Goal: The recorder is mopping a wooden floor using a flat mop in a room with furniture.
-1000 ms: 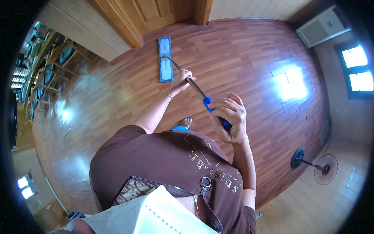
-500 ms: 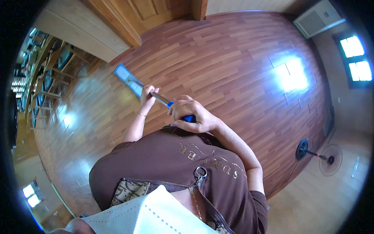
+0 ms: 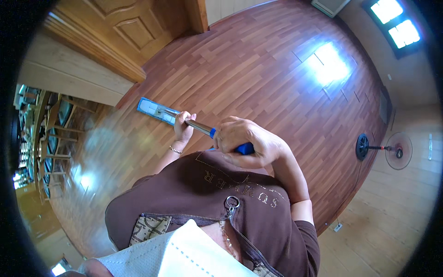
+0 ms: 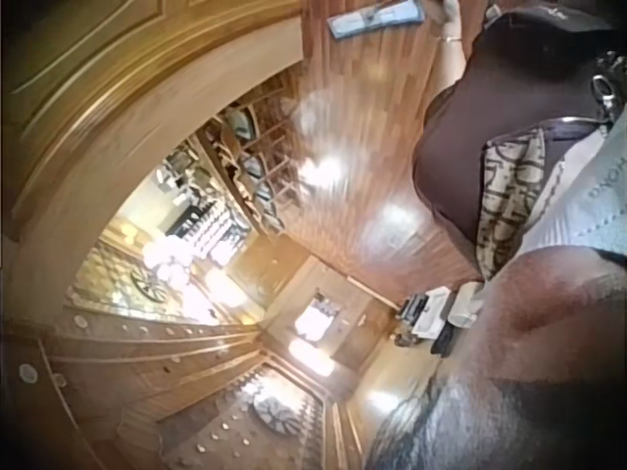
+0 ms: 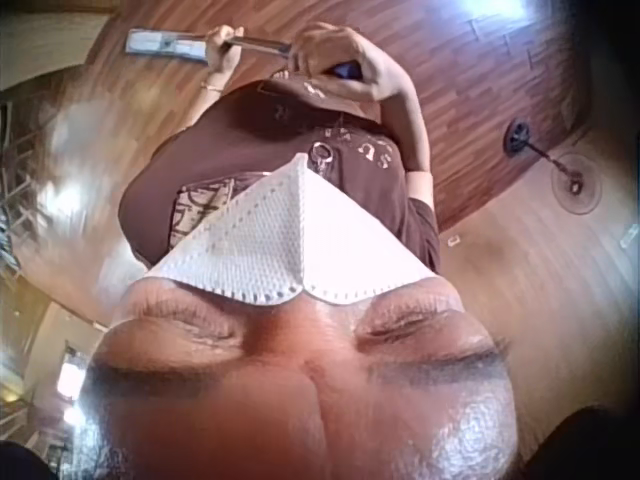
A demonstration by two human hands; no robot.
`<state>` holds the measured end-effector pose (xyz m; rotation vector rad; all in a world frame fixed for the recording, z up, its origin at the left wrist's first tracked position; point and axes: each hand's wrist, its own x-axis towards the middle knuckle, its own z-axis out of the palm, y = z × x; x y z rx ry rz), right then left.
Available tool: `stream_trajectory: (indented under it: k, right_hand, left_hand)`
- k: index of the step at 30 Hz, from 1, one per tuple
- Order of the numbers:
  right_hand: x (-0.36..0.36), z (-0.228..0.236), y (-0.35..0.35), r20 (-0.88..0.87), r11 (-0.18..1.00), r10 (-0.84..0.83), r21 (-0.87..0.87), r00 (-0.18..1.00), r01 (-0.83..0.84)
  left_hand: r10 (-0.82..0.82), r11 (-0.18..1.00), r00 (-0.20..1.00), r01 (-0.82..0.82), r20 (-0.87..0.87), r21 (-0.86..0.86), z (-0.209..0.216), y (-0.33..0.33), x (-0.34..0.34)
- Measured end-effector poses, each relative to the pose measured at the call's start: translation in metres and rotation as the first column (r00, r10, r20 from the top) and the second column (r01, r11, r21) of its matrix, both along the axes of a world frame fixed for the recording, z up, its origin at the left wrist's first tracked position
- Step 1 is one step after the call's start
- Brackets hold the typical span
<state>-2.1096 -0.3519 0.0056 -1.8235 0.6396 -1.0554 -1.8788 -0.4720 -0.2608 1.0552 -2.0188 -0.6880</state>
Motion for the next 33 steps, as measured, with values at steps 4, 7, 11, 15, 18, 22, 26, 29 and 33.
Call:
stream_trajectory:
  k: [4,7,11,15,18,22,26,29,33]
  right_hand:
    - [-0.030,0.015,0.040,-0.110,0.994,-0.052,-0.097,0.993,0.041]
    - [-0.052,0.028,0.063,-0.156,0.989,-0.075,-0.139,0.985,0.054]
    - [-0.072,0.031,0.086,-0.210,0.977,-0.152,-0.181,0.966,0.114]
    - [-0.095,0.014,0.095,-0.185,0.978,-0.155,-0.171,0.970,0.124]
    - [-0.107,-0.012,0.094,-0.108,0.971,-0.192,-0.168,0.975,0.172]
    - [-0.131,-0.032,0.083,-0.068,0.958,-0.247,-0.169,0.967,0.232]
    - [-0.154,-0.053,0.067,-0.059,0.930,-0.344,-0.161,0.937,0.331]
    - [-0.162,-0.072,0.043,-0.041,0.903,-0.410,-0.159,0.911,0.399]
    - [-0.189,-0.096,-0.001,-0.058,0.875,-0.476,-0.132,0.877,0.466]
  left_hand:
    - [-0.119,0.992,0.990,0.122,-0.072,0.042,0.002,0.022,-0.055]
    - [-0.200,0.976,0.970,0.209,-0.138,0.056,0.009,0.032,-0.101]
    - [-0.288,0.953,0.941,0.299,-0.176,0.038,-0.001,0.036,-0.150]
    - [-0.363,0.927,0.927,0.370,-0.092,0.063,-0.010,0.032,-0.197]
    - [-0.343,0.935,0.939,0.343,0.007,-0.087,-0.015,0.021,-0.224]
    - [-0.261,0.965,0.963,0.263,0.062,-0.021,-0.026,0.007,-0.255]
    - [-0.298,0.954,0.953,0.296,0.058,0.040,-0.038,-0.020,-0.287]
    - [-0.345,0.938,0.938,0.345,0.021,0.025,-0.071,-0.059,-0.309]
    - [-0.418,0.899,0.903,0.427,-0.094,0.099,-0.116,-0.126,-0.353]
